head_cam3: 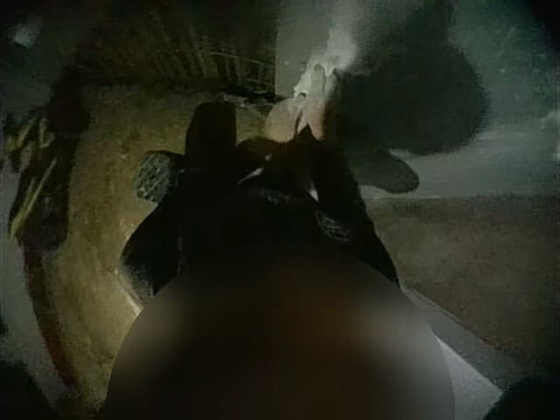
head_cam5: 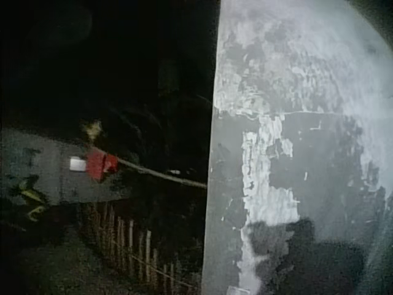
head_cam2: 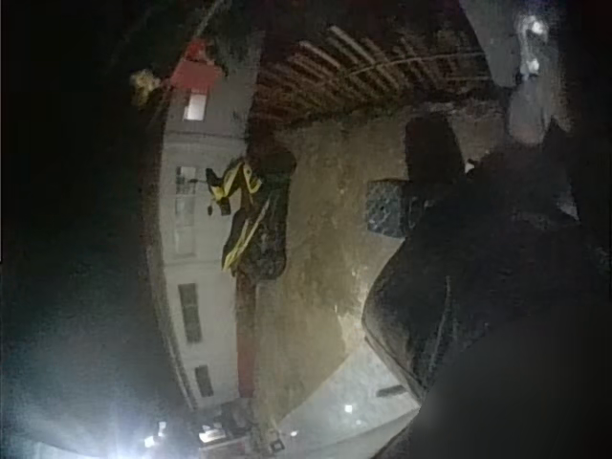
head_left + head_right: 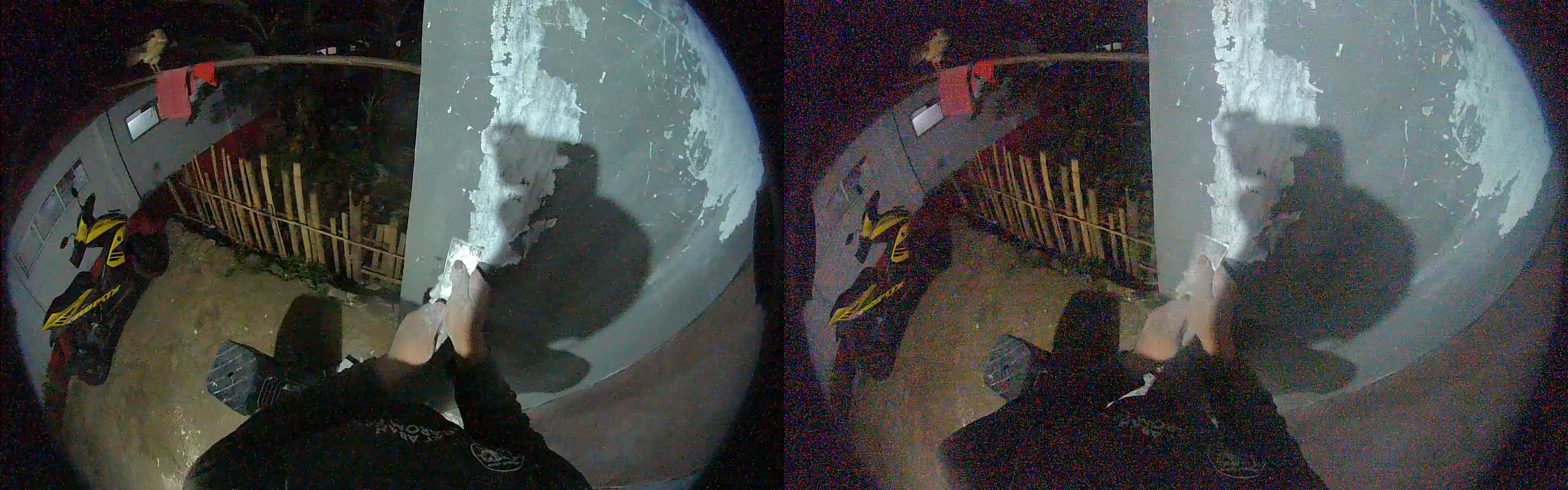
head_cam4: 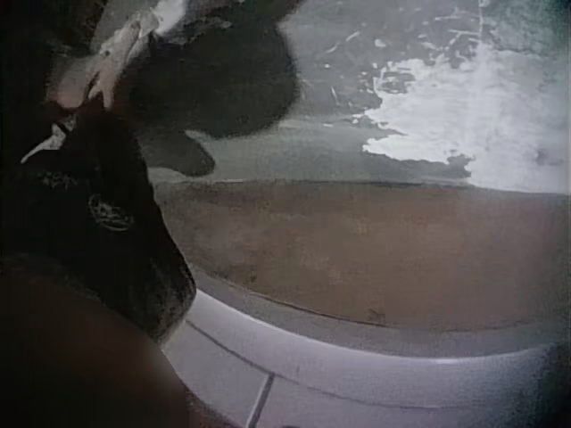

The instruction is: The person applies white plaster to a curved wall using a trowel, spreading and smoothing the material in vertical strokes. The person repeatedly scoops plaster from a container and applies it to the wall surface.

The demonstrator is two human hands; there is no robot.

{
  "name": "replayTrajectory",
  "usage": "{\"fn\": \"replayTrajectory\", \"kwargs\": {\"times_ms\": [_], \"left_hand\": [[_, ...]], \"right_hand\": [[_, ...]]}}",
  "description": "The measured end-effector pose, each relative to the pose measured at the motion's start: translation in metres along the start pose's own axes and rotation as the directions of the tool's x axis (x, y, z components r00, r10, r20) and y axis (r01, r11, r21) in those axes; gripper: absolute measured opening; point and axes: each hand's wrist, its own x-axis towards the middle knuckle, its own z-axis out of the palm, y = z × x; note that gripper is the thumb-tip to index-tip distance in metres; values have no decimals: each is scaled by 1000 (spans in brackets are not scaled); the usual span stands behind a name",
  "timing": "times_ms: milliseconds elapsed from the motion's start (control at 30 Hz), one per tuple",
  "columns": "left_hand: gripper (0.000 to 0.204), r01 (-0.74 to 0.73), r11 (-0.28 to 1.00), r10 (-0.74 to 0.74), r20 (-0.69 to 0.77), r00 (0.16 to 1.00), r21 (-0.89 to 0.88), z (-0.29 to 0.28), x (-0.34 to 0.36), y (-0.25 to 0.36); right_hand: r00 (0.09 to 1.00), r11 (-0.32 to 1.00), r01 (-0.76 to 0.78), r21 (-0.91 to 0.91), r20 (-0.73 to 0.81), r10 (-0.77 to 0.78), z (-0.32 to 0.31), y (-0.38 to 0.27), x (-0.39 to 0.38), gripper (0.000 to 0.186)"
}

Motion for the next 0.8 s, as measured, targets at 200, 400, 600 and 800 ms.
{"fn": "replayTrajectory", "kwargs": {"times_ms": [200, 400, 600, 800], "left_hand": [[19, -156, 985, 163, -100, 982, 75, -11, 1, 18], [16, -36, 999, 36, 23, 999, 1, -6, -2, 7], [41, -282, 936, 306, -87, 948, 211, 10, -19, -1], [33, -212, 958, 245, -165, 955, 194, 8, -13, 37]], "right_hand": [[985, 977, 151, 148, 58, -161, -4, -25, -13, 34], [943, 942, 326, 73, 38, -330, -8, -28, -14, 29], [991, 978, 40, 205, 120, -66, -16, -19, -23, 26], [982, 982, -53, 179, 190, 18, -25, -24, -17, 25]]}}
